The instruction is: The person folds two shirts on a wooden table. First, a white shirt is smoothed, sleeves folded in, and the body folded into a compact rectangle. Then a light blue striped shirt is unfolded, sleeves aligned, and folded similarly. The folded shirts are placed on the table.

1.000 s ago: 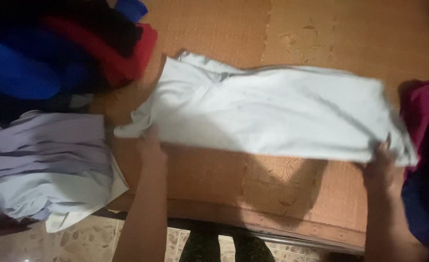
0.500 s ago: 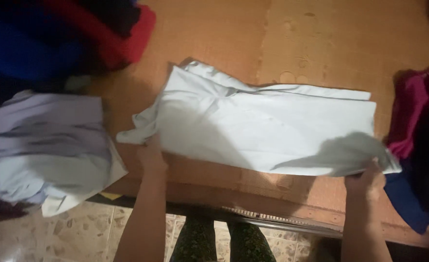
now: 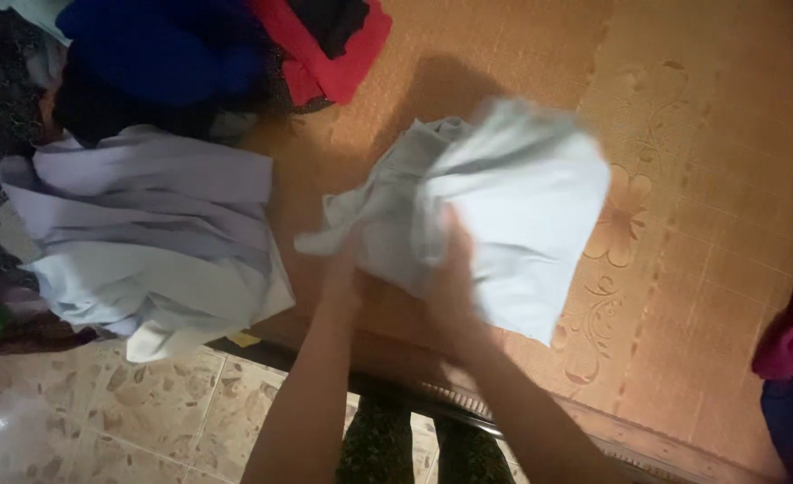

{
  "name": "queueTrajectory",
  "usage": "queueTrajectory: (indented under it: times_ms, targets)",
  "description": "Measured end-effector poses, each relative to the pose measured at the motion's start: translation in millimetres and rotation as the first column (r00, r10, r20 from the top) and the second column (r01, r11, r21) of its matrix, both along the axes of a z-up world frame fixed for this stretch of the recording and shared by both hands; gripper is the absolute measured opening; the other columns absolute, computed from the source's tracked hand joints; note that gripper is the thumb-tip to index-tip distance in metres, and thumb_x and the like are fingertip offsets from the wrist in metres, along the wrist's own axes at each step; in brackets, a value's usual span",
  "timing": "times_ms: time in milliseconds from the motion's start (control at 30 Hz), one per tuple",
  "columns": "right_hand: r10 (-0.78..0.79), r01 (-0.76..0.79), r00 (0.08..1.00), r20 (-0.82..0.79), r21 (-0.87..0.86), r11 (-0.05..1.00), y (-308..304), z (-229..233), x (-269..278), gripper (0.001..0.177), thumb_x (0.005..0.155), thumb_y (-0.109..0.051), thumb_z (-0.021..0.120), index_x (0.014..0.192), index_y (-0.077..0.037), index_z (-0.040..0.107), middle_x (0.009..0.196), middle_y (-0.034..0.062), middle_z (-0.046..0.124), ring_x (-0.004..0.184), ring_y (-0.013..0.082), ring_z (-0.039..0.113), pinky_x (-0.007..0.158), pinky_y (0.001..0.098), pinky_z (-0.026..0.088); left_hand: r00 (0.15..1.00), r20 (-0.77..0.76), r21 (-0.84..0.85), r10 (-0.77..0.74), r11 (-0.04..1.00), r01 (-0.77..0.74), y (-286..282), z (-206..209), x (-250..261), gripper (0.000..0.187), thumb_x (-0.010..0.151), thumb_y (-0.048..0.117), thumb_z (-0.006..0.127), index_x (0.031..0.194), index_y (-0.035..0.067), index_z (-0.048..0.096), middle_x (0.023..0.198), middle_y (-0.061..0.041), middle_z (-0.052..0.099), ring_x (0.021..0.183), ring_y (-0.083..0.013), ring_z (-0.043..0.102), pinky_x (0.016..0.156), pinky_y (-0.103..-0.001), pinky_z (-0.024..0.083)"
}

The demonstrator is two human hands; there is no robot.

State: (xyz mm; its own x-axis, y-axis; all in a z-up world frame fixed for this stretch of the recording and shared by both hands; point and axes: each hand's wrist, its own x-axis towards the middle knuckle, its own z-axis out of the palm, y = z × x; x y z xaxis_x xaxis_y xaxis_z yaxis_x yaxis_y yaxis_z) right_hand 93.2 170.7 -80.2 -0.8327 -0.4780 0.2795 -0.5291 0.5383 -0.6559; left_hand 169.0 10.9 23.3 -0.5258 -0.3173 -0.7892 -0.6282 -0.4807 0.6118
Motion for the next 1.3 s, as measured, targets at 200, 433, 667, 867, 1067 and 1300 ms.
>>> queueTrajectory:
  times_ms: [200, 433, 667, 867, 1067, 1300]
  targets:
    - [0.223, -0.188, 0.949, -0.221, 0.169, 0.968, -43, -14, 38, 0.053, 0.089, -0.01, 0.056, 0.141, -0.012, 0.045, 0.149, 0.0087, 0.039, 0.133, 0.0309, 0.041, 0.105, 0.0524, 0.029, 0.93, 0.167, 0.112, 0.328, 0.931, -0.349, -3, -75, 13, 0.089, 0.075, 0.064, 0.068, 0.149, 0.036, 0.027, 0.157, 0.008, 0.019, 0.143, -0.0193, 0.021, 0.115, -0.045, 0.023]
    - [0.3, -0.311, 0.95, 0.08, 0.232, 0.922, -22, 23, 11, 0.074, 0.082, -0.044, 0.059, 0.146, -0.015, 0.035, 0.141, 0.0129, 0.04, 0.13, 0.0324, 0.038, 0.101, 0.051, 0.029, 0.887, -0.004, -0.124, 0.462, 0.88, -0.459, 19, -3, 6, 0.071, 0.087, 0.036, 0.056, 0.148, 0.02, 0.024, 0.153, -0.006, 0.021, 0.139, -0.028, 0.029, 0.1, -0.048, 0.042]
    - [0.227, -0.092, 0.947, -0.227, 0.487, 0.869, -7, 29, -49, 0.063, 0.085, -0.023, 0.056, 0.145, -0.01, 0.039, 0.155, 0.0144, 0.028, 0.144, 0.0327, 0.021, 0.108, 0.0504, 0.021, 0.804, 0.08, -0.994, -0.59, 0.016, 0.112, 50, -20, -44, 0.065, 0.091, 0.035, 0.061, 0.148, 0.016, 0.035, 0.153, -0.015, 0.03, 0.136, -0.0444, 0.031, 0.101, -0.061, 0.031]
    - [0.001, 0.072, 0.987, -0.163, 0.442, 0.894, 100, -10, -95, 0.064, 0.091, -0.028, 0.057, 0.149, -0.014, 0.036, 0.15, 0.0167, 0.037, 0.139, 0.0323, 0.031, 0.11, 0.0515, 0.022, 0.762, 0.229, -0.969, -0.605, -0.216, 0.119, 14, -104, -37, 0.066, 0.09, 0.048, 0.052, 0.148, 0.021, 0.033, 0.15, -0.014, 0.027, 0.136, -0.0409, 0.026, 0.107, -0.06, 0.022]
    - [-0.105, 0.254, 0.955, -0.276, 0.587, 0.768, 148, 51, -112, 0.063, 0.103, -0.041, 0.03, 0.154, -0.004, 0.026, 0.159, 0.0069, 0.026, 0.132, 0.0457, 0.04, 0.092, 0.0629, 0.036, 0.772, 0.024, -0.996, -0.635, -0.082, -0.036, 19, -71, -43, 0.058, 0.088, 0.042, 0.045, 0.135, 0.007, 0.046, 0.142, -0.014, 0.042, 0.134, -0.0381, 0.033, 0.107, -0.058, 0.024]
    - [0.132, -0.135, 0.99, 0.052, 0.636, 0.76, 53, 45, -57, 0.071, 0.09, -0.063, 0.013, 0.151, -0.027, 0.006, 0.158, -0.0005, -0.009, 0.146, 0.0219, -0.004, 0.115, 0.0537, -0.002, 0.68, 0.366, -0.88, -0.636, 0.002, 0.475, 13, -71, -39, 0.07, 0.089, 0.052, 0.035, 0.15, 0.02, 0.023, 0.159, -0.005, 0.009, 0.146, -0.0311, -0.001, 0.114, -0.048, -0.001]
